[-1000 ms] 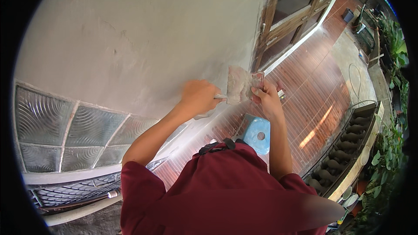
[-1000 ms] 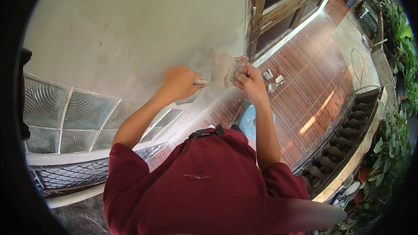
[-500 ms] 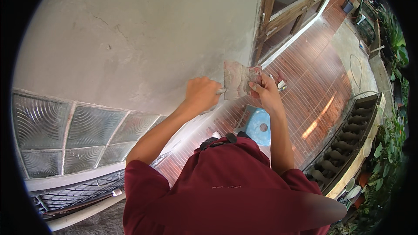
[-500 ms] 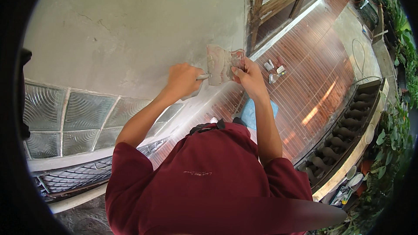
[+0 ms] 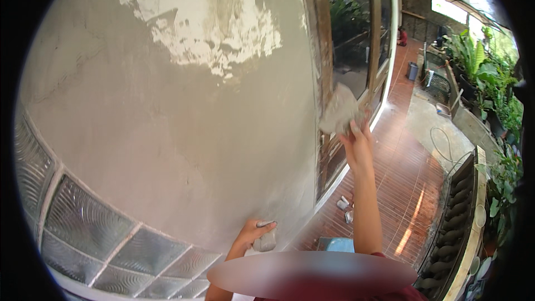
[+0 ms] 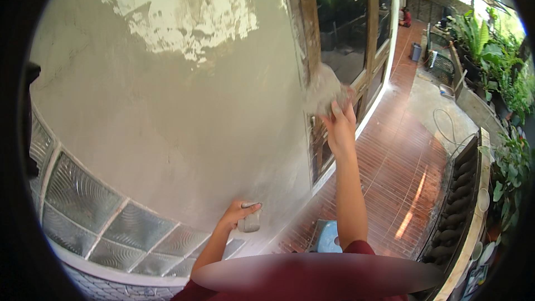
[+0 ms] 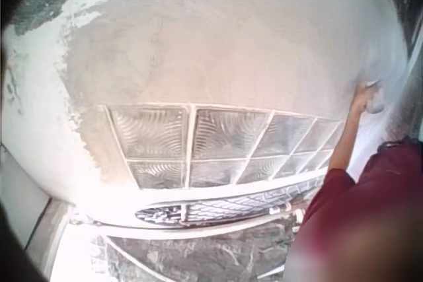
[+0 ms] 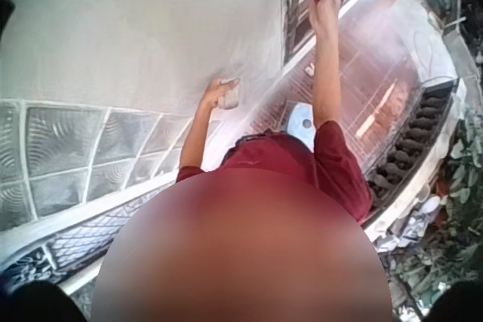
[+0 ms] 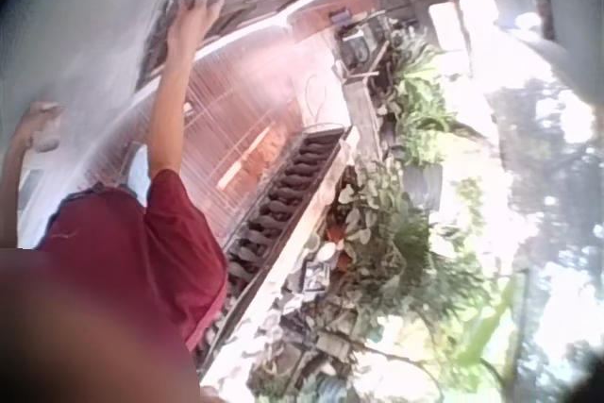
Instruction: The person applies plaster to a wall using a trowel, repeatedly smoothing and spreading the material across the surface. The person stands on a small stool to reach higher areas and continues the process throughout the clip.
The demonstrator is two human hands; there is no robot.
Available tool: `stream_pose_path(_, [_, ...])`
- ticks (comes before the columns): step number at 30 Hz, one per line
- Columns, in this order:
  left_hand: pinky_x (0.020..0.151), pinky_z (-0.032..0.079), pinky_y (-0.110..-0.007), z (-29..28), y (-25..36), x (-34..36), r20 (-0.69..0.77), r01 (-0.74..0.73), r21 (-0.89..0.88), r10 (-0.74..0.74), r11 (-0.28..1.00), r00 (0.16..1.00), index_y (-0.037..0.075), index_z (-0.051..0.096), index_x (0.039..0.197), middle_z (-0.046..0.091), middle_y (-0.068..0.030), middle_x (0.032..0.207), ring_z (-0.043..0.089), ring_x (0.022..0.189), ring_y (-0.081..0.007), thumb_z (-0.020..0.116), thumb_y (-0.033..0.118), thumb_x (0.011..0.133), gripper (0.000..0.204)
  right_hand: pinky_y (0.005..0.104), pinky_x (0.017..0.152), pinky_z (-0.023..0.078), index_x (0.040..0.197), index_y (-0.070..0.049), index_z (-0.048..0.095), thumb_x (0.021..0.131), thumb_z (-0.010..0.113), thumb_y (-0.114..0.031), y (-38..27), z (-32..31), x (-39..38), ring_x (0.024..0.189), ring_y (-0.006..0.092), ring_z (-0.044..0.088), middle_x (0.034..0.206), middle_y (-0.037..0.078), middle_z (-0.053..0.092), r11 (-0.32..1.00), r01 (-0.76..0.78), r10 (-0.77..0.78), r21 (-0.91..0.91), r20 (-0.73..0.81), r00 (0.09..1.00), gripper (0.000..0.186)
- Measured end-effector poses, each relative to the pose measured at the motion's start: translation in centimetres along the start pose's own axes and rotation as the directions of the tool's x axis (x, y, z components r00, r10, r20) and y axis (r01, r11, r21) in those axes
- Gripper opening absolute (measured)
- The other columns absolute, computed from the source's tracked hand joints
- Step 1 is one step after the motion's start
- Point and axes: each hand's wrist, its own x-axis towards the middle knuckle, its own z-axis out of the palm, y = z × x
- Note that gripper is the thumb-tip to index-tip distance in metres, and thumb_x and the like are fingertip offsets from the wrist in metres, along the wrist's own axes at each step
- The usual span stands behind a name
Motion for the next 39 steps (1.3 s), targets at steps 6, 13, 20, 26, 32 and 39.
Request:
stream_pose_path(6, [0.053,0.046,-0.027,1.6,-2.4,0.3,0.048,0.089,-0.286,-0.078,0.954,0.996,0.0,0.068,0.085,0.063,-0.0025,0.072,0.058,0.059,-0.011,0.077,0.029,0.079,0.032,0.0304,0.087,0.044,0.122,0.001,0.054,0.091,0.049,-0.009,-5.6,13.3,10.0,0.101,0.0226,0.061,0.109,0.013,0.065,0.616,0.651,-0.612,-0.444,0.251,0.75,0.033])
stream_pose_path(13, [0.055,0.047,-0.026,1.5,-5.0,0.7,0.118,0.167,-0.303,-0.137,0.938,0.983,-0.003,0.067,0.09,0.065,-0.0041,0.076,0.059,0.061,-0.0118,0.077,0.027,0.08,0.033,0.038,0.08,0.047,0.109,0.003,0.058,0.085,0.049,-0.011,-8.3,20.0,14.6,0.088,0.0355,0.064,0.092,0.022,0.066,0.377,0.698,-0.713,-0.609,0.29,0.639,0.03])
stream_pose_path(20, [0.06,0.052,-0.03,0.7,-5.7,1.1,0.191,0.238,-0.419,-0.171,0.876,0.966,-0.003,0.066,0.096,0.067,-0.0077,0.084,0.064,0.068,-0.0154,0.076,0.024,0.08,0.033,0.0345,0.077,0.046,0.108,0.004,0.058,0.087,0.051,-0.011,-8.0,22.1,14.9,0.08,0.0272,0.063,0.088,0.018,0.066,0.26,0.665,-0.729,-0.7,0.31,0.611,0.026])
stream_pose_path(26, [0.061,0.052,-0.031,0.5,-6.0,1.0,0.208,0.261,-0.424,-0.187,0.867,0.96,-0.003,0.065,0.097,0.067,-0.0076,0.084,0.064,0.069,-0.0163,0.076,0.025,0.08,0.034,0.0367,0.073,0.046,0.106,0.004,0.058,0.087,0.05,-0.012,-6.1,21.1,13.8,0.076,0.0314,0.063,0.081,0.02,0.065,0.244,0.645,-0.732,-0.724,0.299,0.613,0.026])
stream_pose_path(32, [0.062,0.053,-0.031,0.0,-6.3,1.4,0.216,0.267,-0.428,-0.189,0.863,0.958,-0.003,0.065,0.098,0.066,-0.0087,0.085,0.065,0.07,-0.0175,0.077,0.024,0.079,0.035,0.0371,0.072,0.046,0.107,0.003,0.059,0.086,0.05,-0.011,-5.7,21.2,14.2,0.074,0.0324,0.063,0.08,0.019,0.065,0.183,0.642,-0.744,-0.745,0.322,0.585,0.026])
stream_pose_path(39, [0.063,0.054,-0.032,0.3,-6.9,1.6,0.211,0.264,-0.443,-0.187,0.857,0.959,-0.004,0.064,0.099,0.066,-0.0095,0.088,0.066,0.073,-0.019,0.077,0.022,0.079,0.035,0.0388,0.075,0.05,0.118,0.004,0.057,0.084,0.05,-0.007,-4.9,22.0,14.2,0.08,0.0366,0.066,0.085,0.025,0.065,0.156,0.656,-0.739,-0.738,0.354,0.574,0.036])
